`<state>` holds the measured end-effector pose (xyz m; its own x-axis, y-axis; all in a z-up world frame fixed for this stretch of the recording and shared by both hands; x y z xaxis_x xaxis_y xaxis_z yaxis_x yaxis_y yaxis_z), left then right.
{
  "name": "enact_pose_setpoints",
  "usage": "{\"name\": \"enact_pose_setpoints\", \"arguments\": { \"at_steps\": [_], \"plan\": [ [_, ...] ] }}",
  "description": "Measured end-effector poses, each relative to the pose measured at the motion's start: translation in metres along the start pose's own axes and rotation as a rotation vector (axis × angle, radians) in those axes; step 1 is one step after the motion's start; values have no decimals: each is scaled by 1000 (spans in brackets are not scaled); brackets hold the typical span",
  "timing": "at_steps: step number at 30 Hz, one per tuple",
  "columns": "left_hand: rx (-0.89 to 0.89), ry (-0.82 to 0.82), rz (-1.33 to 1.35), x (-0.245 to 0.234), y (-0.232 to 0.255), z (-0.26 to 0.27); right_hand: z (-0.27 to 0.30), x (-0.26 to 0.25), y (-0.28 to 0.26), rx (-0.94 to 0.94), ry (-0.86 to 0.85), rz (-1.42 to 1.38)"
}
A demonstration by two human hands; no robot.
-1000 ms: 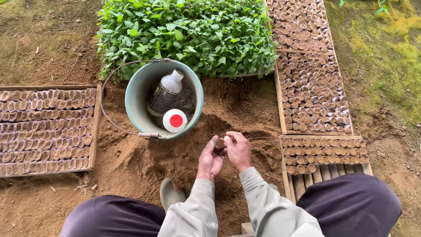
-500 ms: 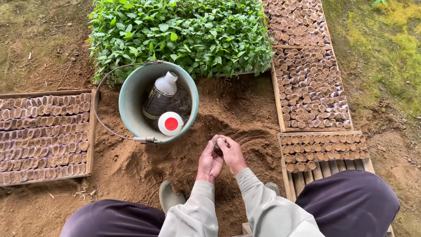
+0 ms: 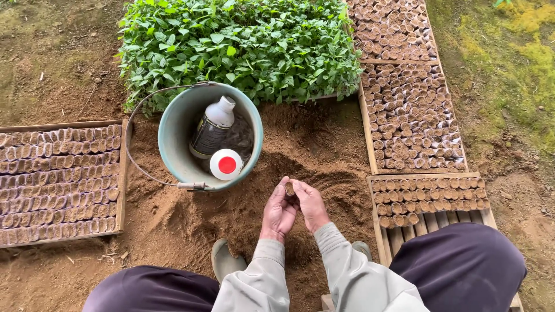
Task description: Preparing soil plugs and placing them into a seedling tray for planting
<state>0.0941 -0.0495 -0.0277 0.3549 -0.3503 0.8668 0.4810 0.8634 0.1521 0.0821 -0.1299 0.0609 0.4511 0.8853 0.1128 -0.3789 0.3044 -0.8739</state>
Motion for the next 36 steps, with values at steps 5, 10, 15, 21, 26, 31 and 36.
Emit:
{"name": "enact_pose_setpoints", "arguments": {
  "at_steps": [5,10,15,21,26,31,36],
  "plan": [
    [9,-14,-11,1,-1,0,0,0,-5,-16,-9,-4],
    [23,-9,-66,9,1,9,2,-4,-4,-13,25,55],
    [11,55,-7,-16,8,3,-21,-26,21,33,143,28],
    [10,102,29,-23,12,7,-61,-36,167,-107,-185,1470],
    [26,74,5,-19,16,5,-34,-1,140,-429,-228,1407],
    [8,72,-4,-14,16,7,-78,-43,179,-90,-203,1410],
    [20,84,4,-23,13,2,-32,-32,33,-19,-32,816]
  ]
}}
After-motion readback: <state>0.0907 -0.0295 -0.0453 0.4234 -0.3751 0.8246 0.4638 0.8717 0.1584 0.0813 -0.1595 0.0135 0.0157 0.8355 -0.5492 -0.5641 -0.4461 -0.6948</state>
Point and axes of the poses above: each hand's wrist, its own z-axis away from the middle knuckle, its own x-axis out of the palm, y = z × x, the point moved 9 cm from there along -z, towards the middle knuckle
